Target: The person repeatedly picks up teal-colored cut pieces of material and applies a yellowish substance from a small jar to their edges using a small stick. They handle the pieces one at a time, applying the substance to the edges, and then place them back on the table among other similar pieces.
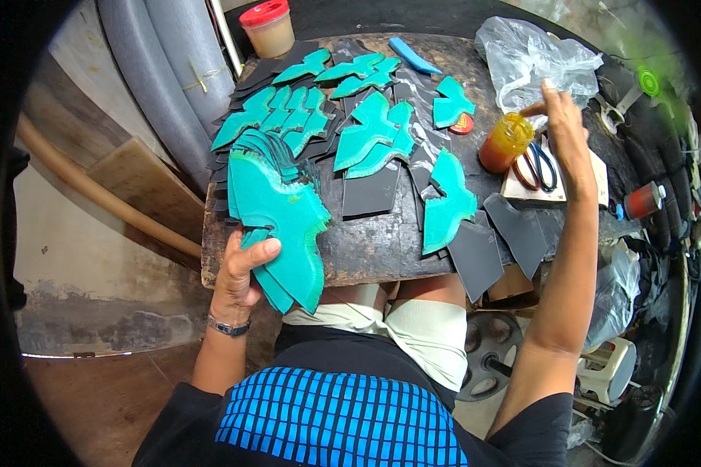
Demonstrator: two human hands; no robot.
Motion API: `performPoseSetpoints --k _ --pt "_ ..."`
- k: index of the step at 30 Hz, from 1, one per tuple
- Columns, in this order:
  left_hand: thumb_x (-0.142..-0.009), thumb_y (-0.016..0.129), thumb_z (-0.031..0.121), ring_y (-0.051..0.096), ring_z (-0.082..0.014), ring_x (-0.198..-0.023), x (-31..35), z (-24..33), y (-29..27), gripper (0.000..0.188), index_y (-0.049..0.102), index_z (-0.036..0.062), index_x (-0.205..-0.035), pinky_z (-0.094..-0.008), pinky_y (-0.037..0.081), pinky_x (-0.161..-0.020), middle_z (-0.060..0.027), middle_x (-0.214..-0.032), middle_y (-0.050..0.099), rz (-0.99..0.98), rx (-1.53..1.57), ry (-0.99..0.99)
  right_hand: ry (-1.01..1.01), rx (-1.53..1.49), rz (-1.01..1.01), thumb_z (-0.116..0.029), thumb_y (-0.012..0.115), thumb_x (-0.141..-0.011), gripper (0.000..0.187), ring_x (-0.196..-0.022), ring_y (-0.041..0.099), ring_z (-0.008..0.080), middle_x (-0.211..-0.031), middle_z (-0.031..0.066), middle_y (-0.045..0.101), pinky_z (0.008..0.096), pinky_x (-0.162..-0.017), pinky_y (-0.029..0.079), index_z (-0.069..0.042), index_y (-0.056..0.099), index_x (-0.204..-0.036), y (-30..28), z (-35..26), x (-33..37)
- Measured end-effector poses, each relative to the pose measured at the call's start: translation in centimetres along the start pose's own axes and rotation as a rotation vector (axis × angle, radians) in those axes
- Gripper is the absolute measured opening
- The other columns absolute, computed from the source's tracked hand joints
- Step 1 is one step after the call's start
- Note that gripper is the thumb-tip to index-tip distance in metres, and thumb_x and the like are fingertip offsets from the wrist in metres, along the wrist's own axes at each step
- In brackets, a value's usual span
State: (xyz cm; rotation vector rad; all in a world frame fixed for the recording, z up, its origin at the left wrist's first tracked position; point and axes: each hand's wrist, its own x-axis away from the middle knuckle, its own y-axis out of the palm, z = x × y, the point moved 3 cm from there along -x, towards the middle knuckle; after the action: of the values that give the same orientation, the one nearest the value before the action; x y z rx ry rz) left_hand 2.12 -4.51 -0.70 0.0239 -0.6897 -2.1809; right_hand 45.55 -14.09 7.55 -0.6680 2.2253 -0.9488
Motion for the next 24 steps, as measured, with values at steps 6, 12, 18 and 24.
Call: performPoseSetpoints --k 6,12,18,24 --pt "-0.073 0.079 0.020 0.061 -0.0253 -0.107 -0.1 -0.2 -0.2 0.077 0.040 -0.0025 -0.135 -0.0396 0.054 -0.092 -0.0152 -0.119 0.058 0.014 -0.011 0.072 -0.109 0.713 -0.005 -0.044 0.054 -0.094 0.039 -0.107 0.052 0.0319 -0.107 0.0135 0.056 0.0496 -0.089 0.040 -0.009 0.072 -0.100 0.7 -3.2 5.6" --pt "-0.072 0.079 0.020 0.061 -0.0244 -0.106 -0.1 -0.5 0.4 0.078 0.039 -0.0030 -0.136 -0.0383 0.053 -0.091 -0.0148 -0.120 0.057 -0.037 -0.054 0.044 -0.450 -0.246 -0.169 -0.011 0.068 -0.084 0.042 -0.091 0.056 0.0268 -0.095 0.0129 0.058 0.0405 -0.083 0.044 -0.010 0.059 -0.126 4.4 -11.9 14.7" --pt "-0.074 0.083 0.019 0.063 -0.0214 -0.099 0.8 -0.6 0.5 0.074 0.044 -0.0039 -0.131 -0.0343 0.054 -0.087 -0.0143 -0.115 0.061 0.037 -0.133 0.099 -0.252 -0.843 -0.352 0.006 0.064 -0.084 0.076 -0.084 0.054 0.0110 -0.090 0.0026 0.055 0.0265 -0.081 0.046 -0.011 0.031 -0.150 10.0 -16.4 18.5" --pt "-0.082 0.079 0.028 0.067 -0.0228 -0.094 1.4 0.8 -1.8 0.060 0.051 -0.0045 -0.123 -0.0347 0.058 -0.079 -0.0147 -0.107 0.064 0.130 -0.169 0.227 0.028 -0.964 -0.351 0.007 0.062 -0.083 0.081 -0.078 0.051 0.0073 -0.086 0.0008 0.056 0.0227 -0.075 0.043 -0.008 0.022 -0.151 11.3 -14.1 18.7"
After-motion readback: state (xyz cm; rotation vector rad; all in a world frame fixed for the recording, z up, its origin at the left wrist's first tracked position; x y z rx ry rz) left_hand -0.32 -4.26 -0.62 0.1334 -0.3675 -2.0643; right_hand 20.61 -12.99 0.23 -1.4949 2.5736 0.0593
